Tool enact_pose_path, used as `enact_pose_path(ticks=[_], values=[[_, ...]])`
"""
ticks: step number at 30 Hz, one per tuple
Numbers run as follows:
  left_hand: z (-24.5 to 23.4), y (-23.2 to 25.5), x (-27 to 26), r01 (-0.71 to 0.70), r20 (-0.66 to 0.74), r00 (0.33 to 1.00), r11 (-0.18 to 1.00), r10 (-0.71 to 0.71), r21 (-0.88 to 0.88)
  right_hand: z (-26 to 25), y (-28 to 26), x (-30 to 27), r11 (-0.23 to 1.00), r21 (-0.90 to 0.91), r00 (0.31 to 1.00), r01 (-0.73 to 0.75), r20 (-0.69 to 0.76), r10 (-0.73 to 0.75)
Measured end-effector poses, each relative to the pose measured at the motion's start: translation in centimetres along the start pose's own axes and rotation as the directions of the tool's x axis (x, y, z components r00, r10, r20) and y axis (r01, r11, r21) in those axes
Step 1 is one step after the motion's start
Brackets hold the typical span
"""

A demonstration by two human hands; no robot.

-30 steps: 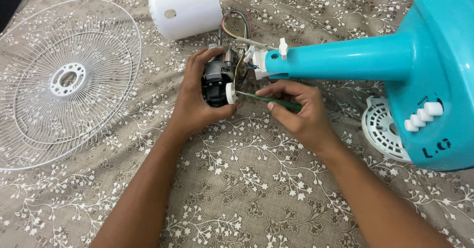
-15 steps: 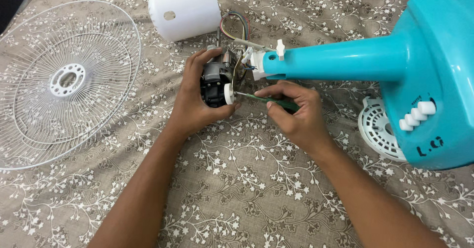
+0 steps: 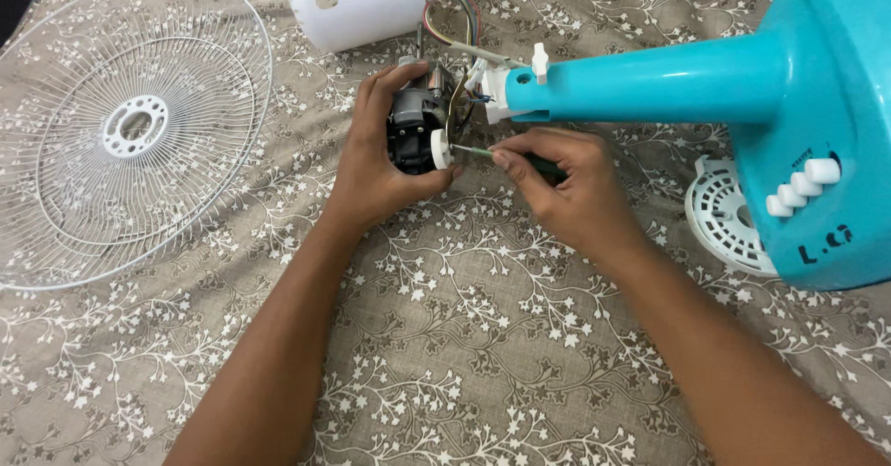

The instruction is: The person uses a screwdriver to remove screws from the rear housing of a table fan, detaches the housing, and pulls the motor assembly out of the fan neck. The person then removes the motor mounting bracket from the neck.

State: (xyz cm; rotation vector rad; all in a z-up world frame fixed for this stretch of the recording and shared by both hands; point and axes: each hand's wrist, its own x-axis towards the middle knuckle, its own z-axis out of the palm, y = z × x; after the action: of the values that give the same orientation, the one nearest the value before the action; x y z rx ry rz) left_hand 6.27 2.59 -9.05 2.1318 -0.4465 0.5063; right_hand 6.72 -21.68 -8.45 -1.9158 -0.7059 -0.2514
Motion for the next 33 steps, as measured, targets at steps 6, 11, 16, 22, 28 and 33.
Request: enact_pose_path(ticks=[6,11,16,22,28,33], values=[[0.0,-0.1,0.0,-0.026,-0.011,1.0,0.999,0.026,0.022,-0.4,-1.0,0.2,0.962,-0.196,0.98,0.191,-0.02,-0.199],[0.0,0.2,0.0,0.005,-0.003,1.0,1.0,-0.005,-0.009,0.0,-1.2,-0.1,0.889,-0.364,0.94,0.278,-0.089,-0.33],[0.0,0.2,0.3,-0.023,-0.02,1.0,1.0,0.024,0.02,0.1,-0.7,-0.2,0.904,-0.343,0.954,0.256,-0.064,-0.295],[-0.1,0.4,0.3,-0.021,-0.013,1.0,1.0,0.021,0.001,0.2,-0.3,-0.2,0.851,-0.435,0.934,0.294,-0.058,-0.352],[-0.2,0.7,0.3,-0.004,-0.009,1.0,1.0,0.004,-0.02,0.2,-0.7,-0.1,0.856,-0.418,0.923,0.305,-0.092,-0.374],[-0.1,0.8,0.2,0.01,-0.009,1.0,1.0,-0.01,-0.022,0.1,-0.8,0.0,0.853,-0.398,0.917,0.336,-0.069,-0.393]])
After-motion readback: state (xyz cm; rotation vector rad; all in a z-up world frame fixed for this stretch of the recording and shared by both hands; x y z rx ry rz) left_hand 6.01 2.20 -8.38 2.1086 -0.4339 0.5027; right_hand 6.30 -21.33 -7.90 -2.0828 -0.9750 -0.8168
